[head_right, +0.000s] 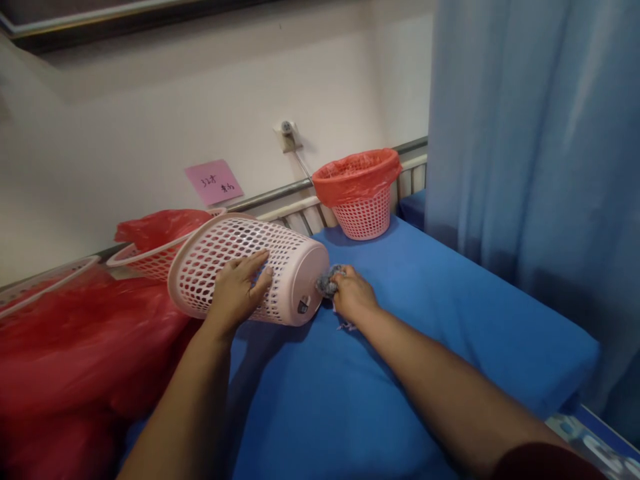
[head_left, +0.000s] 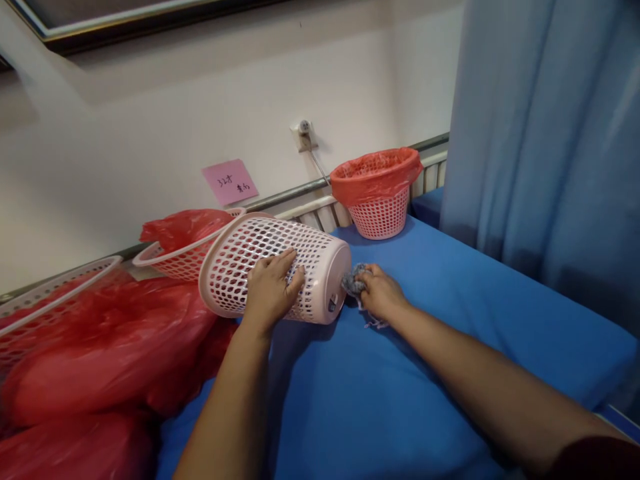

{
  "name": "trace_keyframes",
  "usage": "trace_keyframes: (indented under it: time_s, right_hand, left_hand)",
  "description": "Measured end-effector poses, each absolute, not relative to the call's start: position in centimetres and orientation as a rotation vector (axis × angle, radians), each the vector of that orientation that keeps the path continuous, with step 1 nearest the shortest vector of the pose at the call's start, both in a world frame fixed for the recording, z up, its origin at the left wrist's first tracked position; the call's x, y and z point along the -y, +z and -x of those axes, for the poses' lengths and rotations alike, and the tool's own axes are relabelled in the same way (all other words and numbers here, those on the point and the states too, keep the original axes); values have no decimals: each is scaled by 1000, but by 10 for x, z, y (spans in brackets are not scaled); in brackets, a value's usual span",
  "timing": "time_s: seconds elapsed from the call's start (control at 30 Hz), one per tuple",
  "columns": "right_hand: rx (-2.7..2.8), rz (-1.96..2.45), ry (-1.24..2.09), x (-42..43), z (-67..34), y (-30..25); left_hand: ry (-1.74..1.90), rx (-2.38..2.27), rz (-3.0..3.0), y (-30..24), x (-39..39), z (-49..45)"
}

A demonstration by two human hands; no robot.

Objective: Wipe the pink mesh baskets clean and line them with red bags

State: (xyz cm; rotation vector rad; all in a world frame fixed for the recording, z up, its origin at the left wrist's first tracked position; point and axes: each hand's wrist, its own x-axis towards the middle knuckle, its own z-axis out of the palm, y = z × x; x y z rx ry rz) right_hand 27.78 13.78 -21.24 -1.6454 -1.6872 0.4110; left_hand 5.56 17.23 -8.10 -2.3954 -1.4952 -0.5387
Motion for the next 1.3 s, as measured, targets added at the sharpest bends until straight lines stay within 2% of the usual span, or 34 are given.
trace_keyframes:
  time_s: [0.1,0.2,0.37,0.53,0.73,0.87,1.1,1.3]
  right_hand:
    - [1550,1415,276,-136,-275,-211]
    - [1669,1288,275,-134,-270,-215]
    - [1703,1498,385,-146,-277,-224]
    - [1453,1530,279,-167,-282,-220]
    - [1805,1563,482,-155,-270,-224]
    - [1878,1522,498,-145,-269,-225]
    - [1492,1597,356,-160,-275,-218]
    - [1832,1514,489,-145,-264,-224]
  left_hand:
    - [-543,1500,2388,-82,-173,-55]
    - [-535,1520,2386,-82,-174,-55]
    - [-551,1489,2402,-82,-174,-54]
    - [-541,1522,2400,-83,-174,-54]
    - [-534,1517,2386,-83,-176,-55]
    - [-538,1498,2380,-83,-176,-55]
    - [-547,1508,2387,-84,-176,-55]
    - [-533,1492,2395,-82,-177,-55]
